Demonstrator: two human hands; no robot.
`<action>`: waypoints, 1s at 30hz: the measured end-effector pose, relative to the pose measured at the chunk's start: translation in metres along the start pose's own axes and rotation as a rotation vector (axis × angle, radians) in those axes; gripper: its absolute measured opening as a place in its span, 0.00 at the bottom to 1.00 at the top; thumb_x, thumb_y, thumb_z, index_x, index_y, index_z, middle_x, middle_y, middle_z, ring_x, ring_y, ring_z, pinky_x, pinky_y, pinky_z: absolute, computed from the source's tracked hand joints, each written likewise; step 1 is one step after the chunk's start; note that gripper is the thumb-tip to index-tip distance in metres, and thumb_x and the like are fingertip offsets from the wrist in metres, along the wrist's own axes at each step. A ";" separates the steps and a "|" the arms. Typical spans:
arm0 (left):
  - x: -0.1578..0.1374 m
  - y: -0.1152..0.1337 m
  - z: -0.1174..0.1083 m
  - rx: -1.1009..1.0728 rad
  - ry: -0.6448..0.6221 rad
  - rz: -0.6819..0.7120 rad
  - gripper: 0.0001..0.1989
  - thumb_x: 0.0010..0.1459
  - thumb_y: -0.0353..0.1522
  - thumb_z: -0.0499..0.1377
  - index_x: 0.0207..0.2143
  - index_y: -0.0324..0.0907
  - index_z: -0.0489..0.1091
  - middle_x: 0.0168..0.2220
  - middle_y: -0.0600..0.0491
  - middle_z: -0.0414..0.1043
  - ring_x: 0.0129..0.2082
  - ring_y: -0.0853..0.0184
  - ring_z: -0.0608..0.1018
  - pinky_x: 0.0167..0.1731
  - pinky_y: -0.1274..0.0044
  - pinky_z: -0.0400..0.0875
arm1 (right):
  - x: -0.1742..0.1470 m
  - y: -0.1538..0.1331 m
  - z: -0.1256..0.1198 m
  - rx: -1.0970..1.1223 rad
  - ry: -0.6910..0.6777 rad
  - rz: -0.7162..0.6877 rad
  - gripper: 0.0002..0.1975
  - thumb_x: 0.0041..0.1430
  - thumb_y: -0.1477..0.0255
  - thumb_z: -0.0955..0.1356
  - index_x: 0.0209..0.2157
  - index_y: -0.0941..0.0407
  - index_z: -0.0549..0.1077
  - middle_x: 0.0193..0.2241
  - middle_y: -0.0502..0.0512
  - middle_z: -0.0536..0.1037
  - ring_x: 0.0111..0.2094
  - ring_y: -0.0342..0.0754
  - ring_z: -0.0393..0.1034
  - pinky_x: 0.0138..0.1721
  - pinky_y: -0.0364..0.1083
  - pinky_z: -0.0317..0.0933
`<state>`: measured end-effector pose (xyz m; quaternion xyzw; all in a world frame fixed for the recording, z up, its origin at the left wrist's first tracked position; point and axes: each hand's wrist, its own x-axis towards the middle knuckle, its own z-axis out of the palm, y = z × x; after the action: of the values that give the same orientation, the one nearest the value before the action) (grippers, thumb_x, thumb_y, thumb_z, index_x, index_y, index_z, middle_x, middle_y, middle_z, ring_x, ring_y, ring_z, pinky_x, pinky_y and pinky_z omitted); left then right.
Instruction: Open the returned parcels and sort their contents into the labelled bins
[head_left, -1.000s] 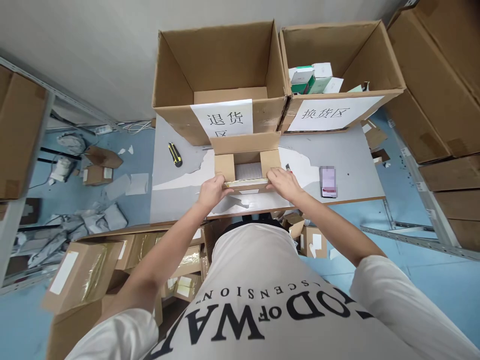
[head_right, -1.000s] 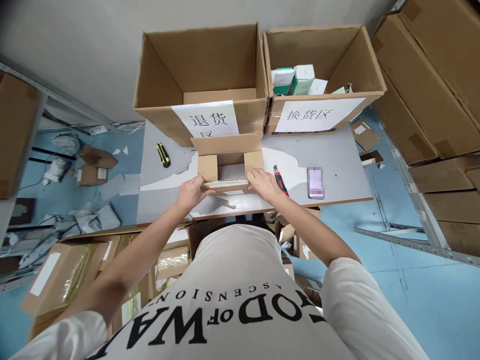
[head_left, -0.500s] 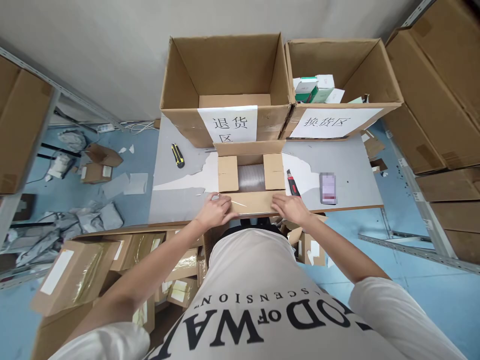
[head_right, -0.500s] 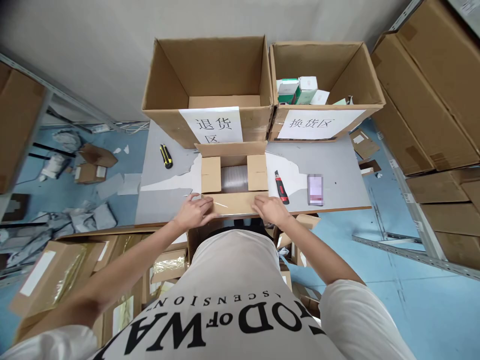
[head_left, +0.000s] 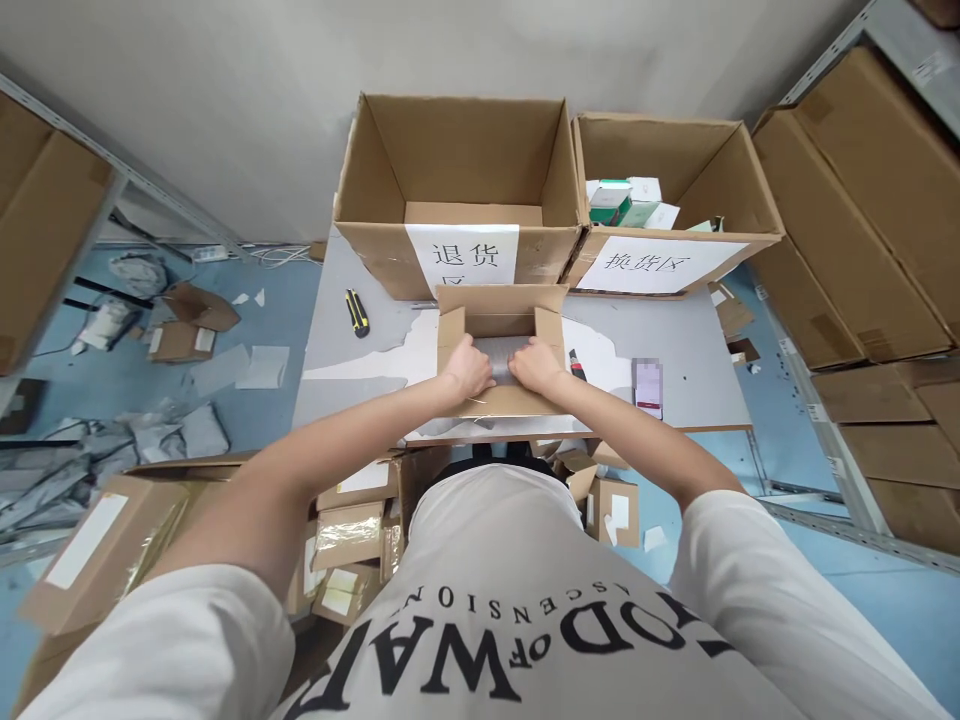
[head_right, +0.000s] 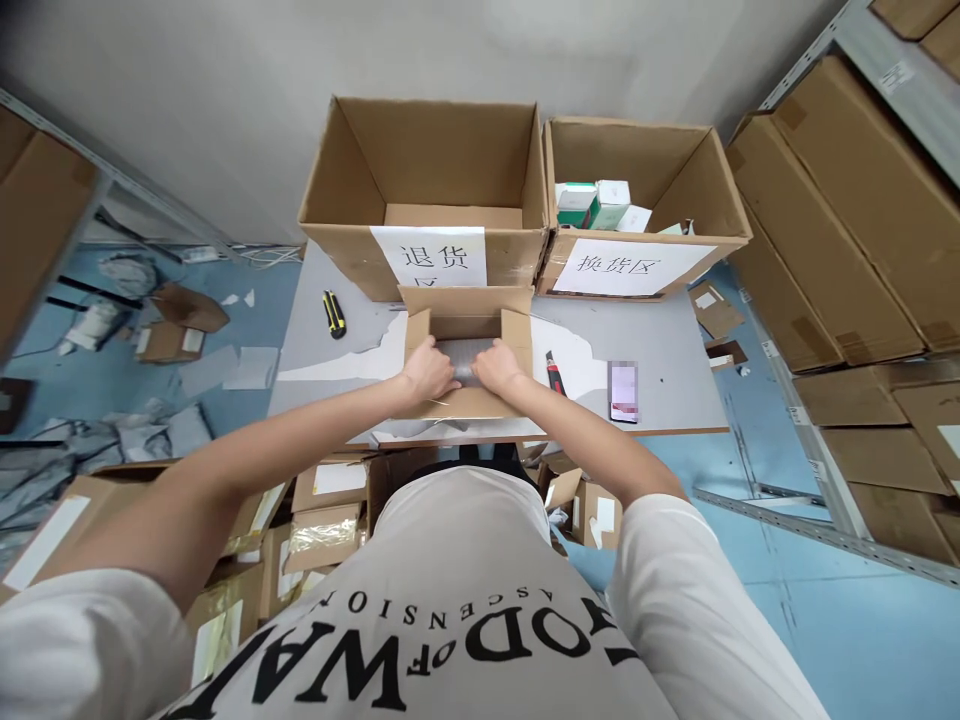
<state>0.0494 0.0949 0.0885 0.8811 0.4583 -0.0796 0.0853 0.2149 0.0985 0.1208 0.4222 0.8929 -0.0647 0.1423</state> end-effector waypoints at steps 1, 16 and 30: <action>-0.007 -0.003 0.002 0.023 0.054 -0.060 0.27 0.55 0.54 0.52 0.24 0.42 0.76 0.31 0.39 0.79 0.43 0.45 0.77 0.53 0.53 0.52 | -0.006 0.005 0.004 -0.028 0.018 0.053 0.11 0.59 0.76 0.64 0.33 0.59 0.80 0.33 0.68 0.81 0.39 0.58 0.75 0.44 0.55 0.59; -0.065 -0.032 0.066 -0.406 0.358 -0.362 0.76 0.29 0.59 0.67 0.67 0.27 0.31 0.67 0.24 0.36 0.68 0.41 0.44 0.62 0.55 0.50 | -0.062 0.046 0.108 0.919 0.251 0.367 0.69 0.44 0.51 0.74 0.66 0.57 0.19 0.69 0.69 0.30 0.69 0.59 0.31 0.65 0.58 0.46; -0.065 -0.028 0.062 -0.462 0.307 -0.422 0.79 0.25 0.60 0.67 0.67 0.26 0.30 0.68 0.26 0.34 0.68 0.42 0.41 0.64 0.56 0.44 | -0.014 0.021 0.022 0.546 0.178 0.491 0.36 0.61 0.52 0.60 0.61 0.66 0.62 0.63 0.73 0.58 0.65 0.63 0.51 0.63 0.57 0.47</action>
<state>-0.0148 0.0454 0.0403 0.7260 0.6439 0.1439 0.1941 0.2441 0.0962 0.1039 0.6500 0.7238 -0.2275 -0.0423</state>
